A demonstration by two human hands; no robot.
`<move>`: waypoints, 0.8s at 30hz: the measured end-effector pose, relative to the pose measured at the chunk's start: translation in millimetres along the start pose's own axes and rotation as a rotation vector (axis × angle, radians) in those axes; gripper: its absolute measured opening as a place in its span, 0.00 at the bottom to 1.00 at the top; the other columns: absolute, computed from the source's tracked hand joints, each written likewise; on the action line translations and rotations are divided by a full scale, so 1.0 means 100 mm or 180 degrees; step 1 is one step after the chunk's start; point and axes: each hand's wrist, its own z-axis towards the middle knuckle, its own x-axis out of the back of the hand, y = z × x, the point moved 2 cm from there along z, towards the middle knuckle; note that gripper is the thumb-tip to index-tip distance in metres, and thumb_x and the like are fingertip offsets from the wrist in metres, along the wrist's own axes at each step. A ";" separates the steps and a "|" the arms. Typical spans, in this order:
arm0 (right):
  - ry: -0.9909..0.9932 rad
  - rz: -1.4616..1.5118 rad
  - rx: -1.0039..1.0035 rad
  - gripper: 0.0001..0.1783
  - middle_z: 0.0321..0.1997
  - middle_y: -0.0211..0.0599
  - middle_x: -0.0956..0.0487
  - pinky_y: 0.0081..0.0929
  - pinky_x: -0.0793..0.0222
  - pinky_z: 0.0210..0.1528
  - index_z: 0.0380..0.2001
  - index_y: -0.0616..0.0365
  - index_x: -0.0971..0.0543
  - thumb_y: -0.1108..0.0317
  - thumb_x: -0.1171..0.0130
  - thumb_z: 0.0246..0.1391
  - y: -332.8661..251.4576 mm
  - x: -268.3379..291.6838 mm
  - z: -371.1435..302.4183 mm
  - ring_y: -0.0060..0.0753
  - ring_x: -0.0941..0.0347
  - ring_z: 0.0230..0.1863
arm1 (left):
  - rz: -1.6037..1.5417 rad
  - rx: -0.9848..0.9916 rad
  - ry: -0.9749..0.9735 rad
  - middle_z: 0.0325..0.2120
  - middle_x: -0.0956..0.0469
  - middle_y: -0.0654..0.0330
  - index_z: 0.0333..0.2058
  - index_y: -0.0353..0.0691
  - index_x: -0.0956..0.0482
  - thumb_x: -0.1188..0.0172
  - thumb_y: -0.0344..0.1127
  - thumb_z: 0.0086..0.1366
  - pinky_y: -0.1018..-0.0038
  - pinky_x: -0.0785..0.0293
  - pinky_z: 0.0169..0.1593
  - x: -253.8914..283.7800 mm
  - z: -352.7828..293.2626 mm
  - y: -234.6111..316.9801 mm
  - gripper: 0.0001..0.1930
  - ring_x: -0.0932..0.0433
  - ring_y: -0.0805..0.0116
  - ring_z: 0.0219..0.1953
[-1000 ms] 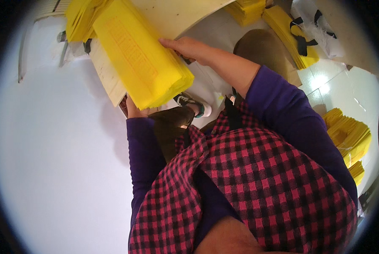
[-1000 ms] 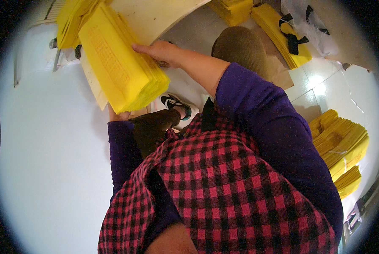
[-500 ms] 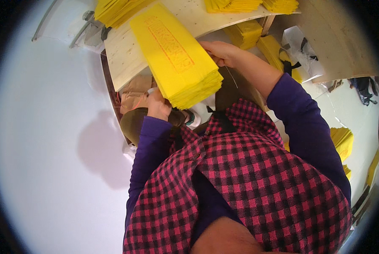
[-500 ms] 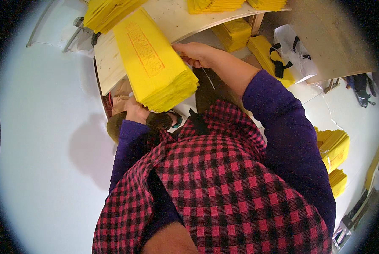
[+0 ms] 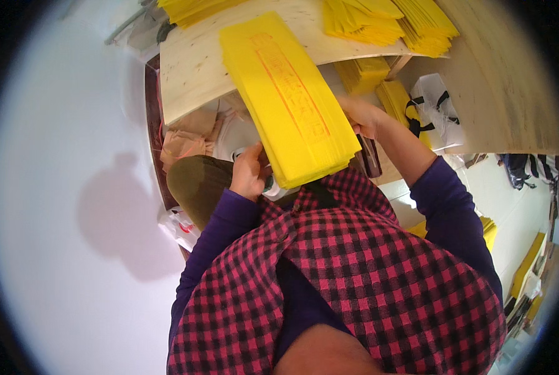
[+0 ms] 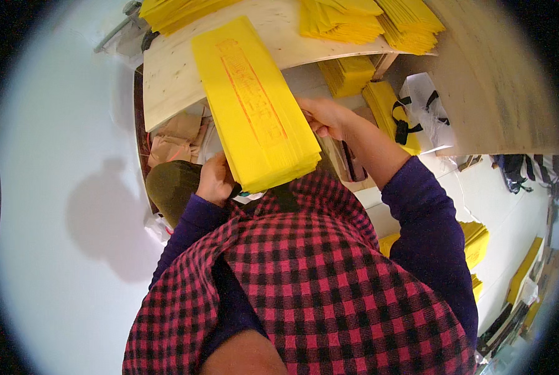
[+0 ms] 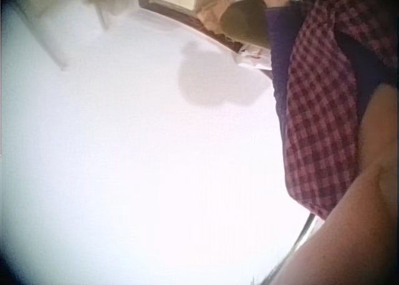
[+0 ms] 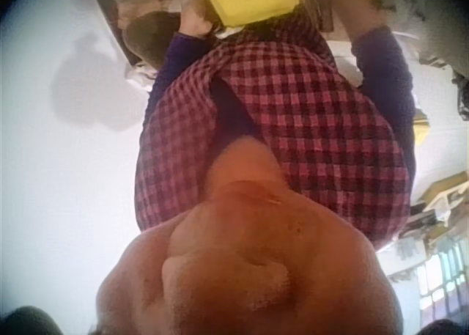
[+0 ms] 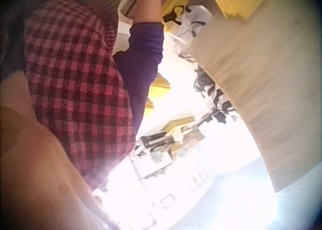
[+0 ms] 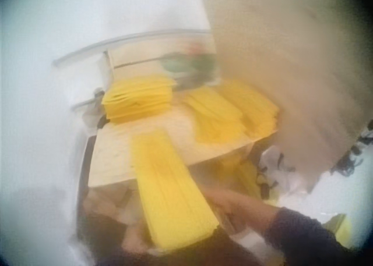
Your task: The person folds yellow paper sheets on a wooden table, aligns them, and uses a wooden block to press the folds. They then stack the folded sheets and repeat the process with additional sheets.
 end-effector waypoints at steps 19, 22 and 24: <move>0.0595 -0.2221 0.0627 0.13 0.26 0.30 0.26 0.21 0.39 0.30 0.27 0.59 0.23 0.60 0.47 0.50 -0.08 0.60 1.08 0.22 0.34 0.27 | 0.0363 0.0003 0.0254 0.22 0.26 0.60 0.40 0.38 0.27 0.59 0.41 0.67 0.78 0.35 0.26 0.52 0.93 0.38 0.15 0.33 0.74 0.20; 0.0674 -0.2235 0.0518 0.12 0.28 0.31 0.25 0.24 0.38 0.30 0.30 0.59 0.23 0.61 0.47 0.51 -0.22 0.64 1.25 0.24 0.33 0.30 | -0.0041 -0.0165 0.0361 0.23 0.25 0.61 0.40 0.39 0.27 0.56 0.40 0.66 0.77 0.33 0.28 0.57 0.99 0.44 0.13 0.31 0.73 0.21; 0.0701 -0.2040 0.0486 0.13 0.29 0.31 0.25 0.25 0.39 0.30 0.33 0.58 0.23 0.60 0.47 0.51 -0.30 0.63 1.24 0.24 0.33 0.31 | -0.0248 -0.0414 0.0371 0.25 0.25 0.61 0.40 0.39 0.27 0.54 0.40 0.66 0.76 0.31 0.30 0.58 0.96 0.50 0.12 0.30 0.73 0.23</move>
